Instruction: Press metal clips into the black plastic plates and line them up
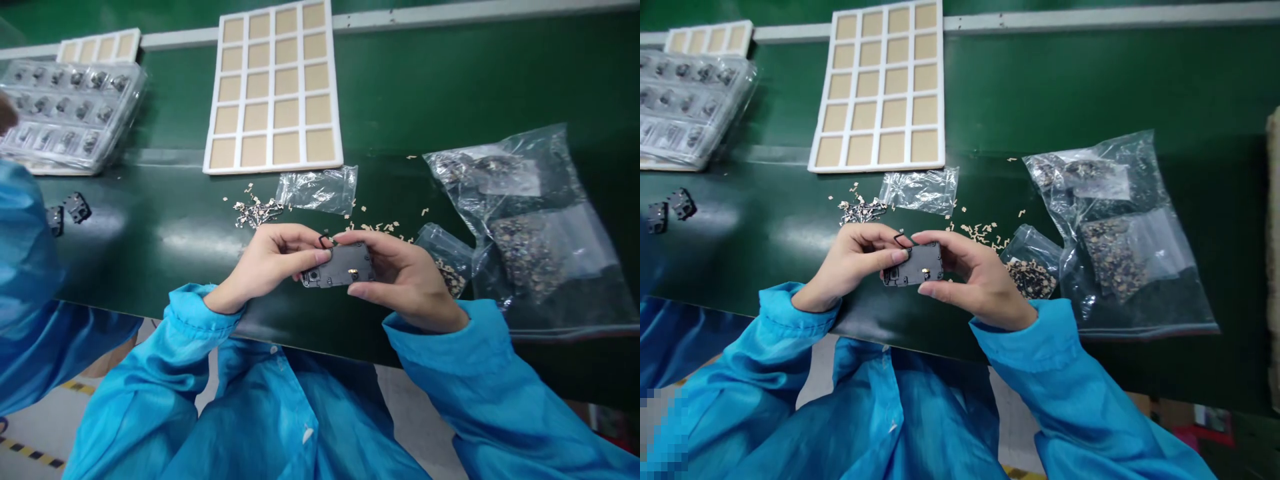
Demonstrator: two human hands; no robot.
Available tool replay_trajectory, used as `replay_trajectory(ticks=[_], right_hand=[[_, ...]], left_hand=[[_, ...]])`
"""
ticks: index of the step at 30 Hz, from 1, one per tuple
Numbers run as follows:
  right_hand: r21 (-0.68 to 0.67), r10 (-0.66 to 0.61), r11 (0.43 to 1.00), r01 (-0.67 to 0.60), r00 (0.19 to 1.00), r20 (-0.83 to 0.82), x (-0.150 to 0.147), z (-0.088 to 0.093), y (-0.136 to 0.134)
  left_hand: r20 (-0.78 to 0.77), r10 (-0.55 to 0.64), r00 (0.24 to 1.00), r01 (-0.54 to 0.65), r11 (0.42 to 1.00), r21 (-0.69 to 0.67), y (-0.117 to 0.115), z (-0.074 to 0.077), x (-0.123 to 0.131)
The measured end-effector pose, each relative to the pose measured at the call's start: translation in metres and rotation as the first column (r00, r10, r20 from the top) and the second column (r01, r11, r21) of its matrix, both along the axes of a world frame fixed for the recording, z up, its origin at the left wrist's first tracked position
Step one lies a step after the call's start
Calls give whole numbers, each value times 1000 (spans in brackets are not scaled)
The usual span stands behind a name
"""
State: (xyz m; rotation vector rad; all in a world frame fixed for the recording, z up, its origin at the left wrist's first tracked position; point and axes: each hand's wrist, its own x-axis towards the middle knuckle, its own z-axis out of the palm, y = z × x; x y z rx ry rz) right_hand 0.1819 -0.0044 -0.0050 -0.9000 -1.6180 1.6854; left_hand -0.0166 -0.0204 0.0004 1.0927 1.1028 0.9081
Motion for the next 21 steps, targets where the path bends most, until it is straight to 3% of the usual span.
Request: replay_trajectory(ticks=[2,3,6,8,10,12,21], right_hand=[[49,-29,998,30,999,-14,-2,-1,0],[68,-43,997,44,999,-19,-3,-1,0],[58,-70,996,70,998,-3,-3,0,0],[18,-68,998,68,998,10,-2,0,-1],[-7,-57,998,57,998,-2,-1,0,-2],[-3,-52,999,52,998,-18,0,0,-3],[48,-30,998,34,996,-89,3,2,-4]], left_hand=[[-49,39,998,-29,981,190,-1,-1,-1],[-80,67,995,-38,945,325,-2,-2,-2],[-211,160,964,32,721,692,-5,-3,-4],[-319,213,924,150,564,812,-7,-2,-5],[-409,253,877,266,452,851,-9,-1,-6],[-464,285,839,346,378,859,-11,1,-7],[-602,380,702,603,132,787,-15,13,-9]])
